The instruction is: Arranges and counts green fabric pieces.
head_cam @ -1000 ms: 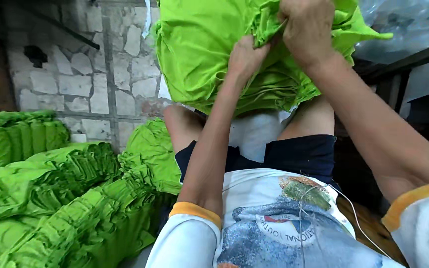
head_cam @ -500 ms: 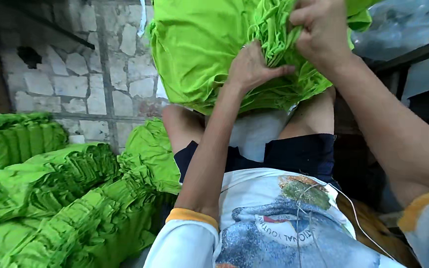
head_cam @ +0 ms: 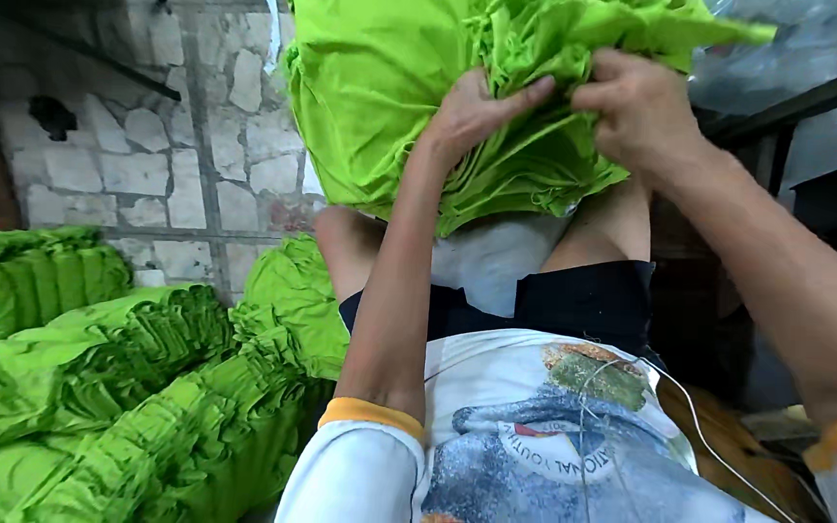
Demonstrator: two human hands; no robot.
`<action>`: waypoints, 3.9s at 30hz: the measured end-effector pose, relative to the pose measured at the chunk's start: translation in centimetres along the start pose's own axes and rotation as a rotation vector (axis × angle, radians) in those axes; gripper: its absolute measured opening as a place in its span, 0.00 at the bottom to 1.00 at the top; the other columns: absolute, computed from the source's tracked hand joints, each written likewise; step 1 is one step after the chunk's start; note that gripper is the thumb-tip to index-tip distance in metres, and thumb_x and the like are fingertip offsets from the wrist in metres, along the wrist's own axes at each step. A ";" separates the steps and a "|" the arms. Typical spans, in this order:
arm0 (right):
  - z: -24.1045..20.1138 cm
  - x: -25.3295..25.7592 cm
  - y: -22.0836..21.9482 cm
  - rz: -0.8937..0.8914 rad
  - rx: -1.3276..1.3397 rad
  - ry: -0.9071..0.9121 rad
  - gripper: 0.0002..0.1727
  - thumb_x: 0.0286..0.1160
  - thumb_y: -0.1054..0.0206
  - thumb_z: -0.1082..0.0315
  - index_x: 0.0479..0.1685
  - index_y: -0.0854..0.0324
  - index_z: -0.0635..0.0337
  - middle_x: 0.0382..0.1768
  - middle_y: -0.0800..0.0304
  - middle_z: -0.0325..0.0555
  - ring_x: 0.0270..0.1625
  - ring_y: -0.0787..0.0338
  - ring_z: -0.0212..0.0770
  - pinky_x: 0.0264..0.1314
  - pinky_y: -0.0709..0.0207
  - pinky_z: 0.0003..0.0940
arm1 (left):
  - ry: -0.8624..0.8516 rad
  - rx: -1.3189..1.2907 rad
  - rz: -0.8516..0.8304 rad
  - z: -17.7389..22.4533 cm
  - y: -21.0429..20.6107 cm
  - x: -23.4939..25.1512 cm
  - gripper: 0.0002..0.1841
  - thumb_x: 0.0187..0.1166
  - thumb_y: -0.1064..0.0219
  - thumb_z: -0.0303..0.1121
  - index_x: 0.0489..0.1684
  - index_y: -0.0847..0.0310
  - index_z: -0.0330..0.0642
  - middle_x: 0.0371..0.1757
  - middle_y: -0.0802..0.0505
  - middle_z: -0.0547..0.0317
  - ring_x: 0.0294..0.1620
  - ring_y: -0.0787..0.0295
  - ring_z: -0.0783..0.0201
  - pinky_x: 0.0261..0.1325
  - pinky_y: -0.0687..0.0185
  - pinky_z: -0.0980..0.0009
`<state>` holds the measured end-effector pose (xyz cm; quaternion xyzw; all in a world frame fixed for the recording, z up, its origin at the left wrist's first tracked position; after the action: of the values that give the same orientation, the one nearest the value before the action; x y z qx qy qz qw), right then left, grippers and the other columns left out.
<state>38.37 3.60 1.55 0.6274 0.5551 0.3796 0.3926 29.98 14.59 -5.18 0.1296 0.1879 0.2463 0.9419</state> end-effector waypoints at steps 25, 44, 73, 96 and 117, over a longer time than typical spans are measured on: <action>0.4 8.2 0.5 0.160 -0.006 -0.194 0.16 0.78 0.46 0.75 0.46 0.10 0.66 0.57 0.10 0.63 0.63 0.12 0.64 0.63 0.25 0.64 | 0.058 0.295 0.142 0.4 -0.1 -1.4 0.38 0.71 0.26 0.61 0.61 0.19 0.28 0.54 0.09 0.38 0.61 0.11 0.44 0.66 0.21 0.42; -0.3 6.2 1.6 0.153 0.123 -0.116 0.17 0.77 0.48 0.78 0.45 0.10 0.69 0.58 0.11 0.64 0.63 0.13 0.62 0.63 0.25 0.63 | -0.032 0.167 -0.001 0.7 -0.6 -1.8 0.47 0.63 0.22 0.63 0.73 0.26 0.30 0.64 0.10 0.43 0.68 0.14 0.55 0.75 0.22 0.52; -0.6 -3.8 -1.9 -0.140 0.128 -0.110 0.13 0.79 0.40 0.74 0.53 0.13 0.71 0.47 0.10 0.68 0.50 0.09 0.67 0.54 0.20 0.67 | 0.166 -0.066 0.055 -1.5 2.0 0.9 0.27 0.83 0.35 0.55 0.65 0.18 0.41 0.56 0.07 0.55 0.56 0.10 0.69 0.64 0.15 0.63; -1.0 -1.1 1.2 0.052 0.072 -0.007 0.14 0.73 0.47 0.85 0.43 0.14 0.74 0.56 0.15 0.72 0.58 0.14 0.71 0.55 0.23 0.67 | -0.028 0.066 -0.056 0.4 -0.1 -0.4 0.36 0.73 0.27 0.58 0.70 0.21 0.36 0.62 0.09 0.49 0.65 0.12 0.64 0.73 0.20 0.58; -4.9 -3.4 -0.7 0.040 -0.277 0.292 0.09 0.77 0.43 0.85 0.39 0.17 0.73 0.53 0.12 0.68 0.57 0.12 0.68 0.58 0.24 0.64 | 0.176 0.023 0.047 -1.5 1.4 1.1 0.29 0.74 0.28 0.56 0.63 0.17 0.40 0.57 0.07 0.52 0.59 0.10 0.63 0.67 0.17 0.56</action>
<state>33.33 0.57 2.72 0.5167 0.5360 0.5470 0.3828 29.69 16.56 -6.41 0.1228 0.2696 0.2763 0.9143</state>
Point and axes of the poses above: each hand's wrist, its own x-axis towards the middle knuckle, its own y-axis out of the back of the hand, z = x × y, the point moved 10 cm from there along x, towards the middle knuckle
